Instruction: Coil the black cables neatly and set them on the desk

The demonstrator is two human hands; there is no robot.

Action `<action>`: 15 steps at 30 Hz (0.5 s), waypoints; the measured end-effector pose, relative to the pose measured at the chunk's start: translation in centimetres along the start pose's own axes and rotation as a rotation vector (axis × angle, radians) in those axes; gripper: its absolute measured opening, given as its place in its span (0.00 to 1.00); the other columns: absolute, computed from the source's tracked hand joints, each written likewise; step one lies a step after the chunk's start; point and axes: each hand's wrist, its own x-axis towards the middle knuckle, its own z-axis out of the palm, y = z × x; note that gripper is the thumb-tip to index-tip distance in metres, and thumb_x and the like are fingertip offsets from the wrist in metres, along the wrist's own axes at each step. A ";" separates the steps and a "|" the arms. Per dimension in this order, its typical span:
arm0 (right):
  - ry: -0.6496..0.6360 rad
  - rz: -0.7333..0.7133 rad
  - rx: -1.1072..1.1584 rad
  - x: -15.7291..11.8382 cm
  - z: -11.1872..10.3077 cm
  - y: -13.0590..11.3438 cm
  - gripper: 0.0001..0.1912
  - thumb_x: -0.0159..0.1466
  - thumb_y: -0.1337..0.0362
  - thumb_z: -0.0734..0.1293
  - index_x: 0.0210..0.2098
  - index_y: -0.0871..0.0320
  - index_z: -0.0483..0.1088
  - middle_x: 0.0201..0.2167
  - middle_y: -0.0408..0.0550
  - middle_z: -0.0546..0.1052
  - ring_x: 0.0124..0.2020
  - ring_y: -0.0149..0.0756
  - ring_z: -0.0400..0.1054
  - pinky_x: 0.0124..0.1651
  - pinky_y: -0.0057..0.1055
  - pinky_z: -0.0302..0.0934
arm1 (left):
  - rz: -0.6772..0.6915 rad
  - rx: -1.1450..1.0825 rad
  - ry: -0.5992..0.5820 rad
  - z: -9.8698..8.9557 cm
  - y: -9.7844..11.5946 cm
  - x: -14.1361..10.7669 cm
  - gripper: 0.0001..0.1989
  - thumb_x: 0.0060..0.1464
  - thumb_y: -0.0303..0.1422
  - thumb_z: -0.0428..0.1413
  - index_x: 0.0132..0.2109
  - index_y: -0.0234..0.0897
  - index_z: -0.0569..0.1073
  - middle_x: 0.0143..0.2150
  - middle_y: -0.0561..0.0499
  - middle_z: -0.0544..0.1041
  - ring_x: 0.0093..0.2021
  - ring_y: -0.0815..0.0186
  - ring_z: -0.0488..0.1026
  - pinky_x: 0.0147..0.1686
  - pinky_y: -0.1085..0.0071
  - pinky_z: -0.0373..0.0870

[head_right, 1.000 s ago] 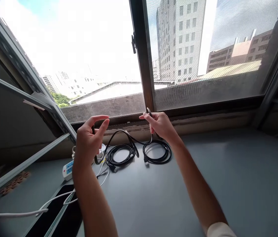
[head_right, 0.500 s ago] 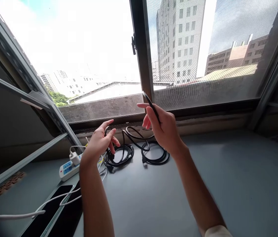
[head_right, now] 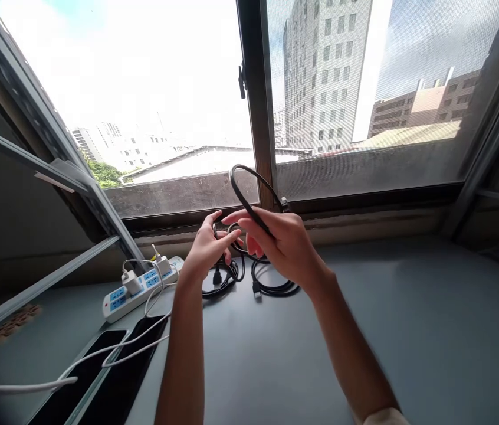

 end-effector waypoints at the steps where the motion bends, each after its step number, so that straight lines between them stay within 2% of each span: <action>1: -0.017 0.034 0.002 0.0 0.0 0.1 0.15 0.68 0.60 0.57 0.41 0.57 0.73 0.16 0.38 0.66 0.16 0.23 0.58 0.22 0.22 0.54 | 0.016 -0.034 0.008 0.1 0.1 0.0 0.38 0.52 0.33 0.56 0.64 0.30 0.45 0.28 0.52 0.76 0.13 0.77 0.62 0.18 0.78 0.63; 5: -0.065 0.247 -0.005 0.2 0.1 0.8 0.21 0.66 0.53 0.58 0.32 0.60 0.75 0.12 0.38 0.63 0.14 0.23 0.54 0.19 0.23 0.49 | 0.114 -0.136 0.116 -0.2 1.0 -0.1 0.33 0.52 0.31 0.56 0.62 0.35 0.51 0.29 0.54 0.75 0.11 0.81 0.56 0.11 0.81 0.55; 9: -0.080 0.428 0.068 0.5 0.3 2.3 0.27 0.63 0.47 0.58 0.25 0.63 0.75 0.12 0.41 0.64 0.14 0.23 0.53 0.18 0.23 0.46 | 0.180 -0.145 0.159 -0.6 1.5 -0.1 0.33 0.51 0.33 0.58 0.61 0.38 0.54 0.30 0.54 0.75 0.10 0.81 0.56 0.10 0.81 0.54; 11: -0.112 0.453 0.068 0.6 0.6 3.1 0.26 0.62 0.47 0.60 0.28 0.63 0.75 0.14 0.41 0.64 0.16 0.24 0.54 0.19 0.23 0.48 | 0.200 -0.132 0.179 -0.7 1.5 -0.1 0.32 0.50 0.34 0.59 0.60 0.39 0.56 0.30 0.54 0.75 0.10 0.81 0.56 0.10 0.80 0.54; 15: -0.091 0.429 0.022 0.6 1.4 3.5 0.25 0.56 0.47 0.67 0.44 0.60 0.74 0.16 0.37 0.61 0.18 0.24 0.54 0.21 0.22 0.49 | 0.247 -0.133 0.247 -0.6 1.4 -0.2 0.29 0.50 0.36 0.59 0.58 0.40 0.59 0.31 0.54 0.75 0.11 0.81 0.57 0.10 0.81 0.56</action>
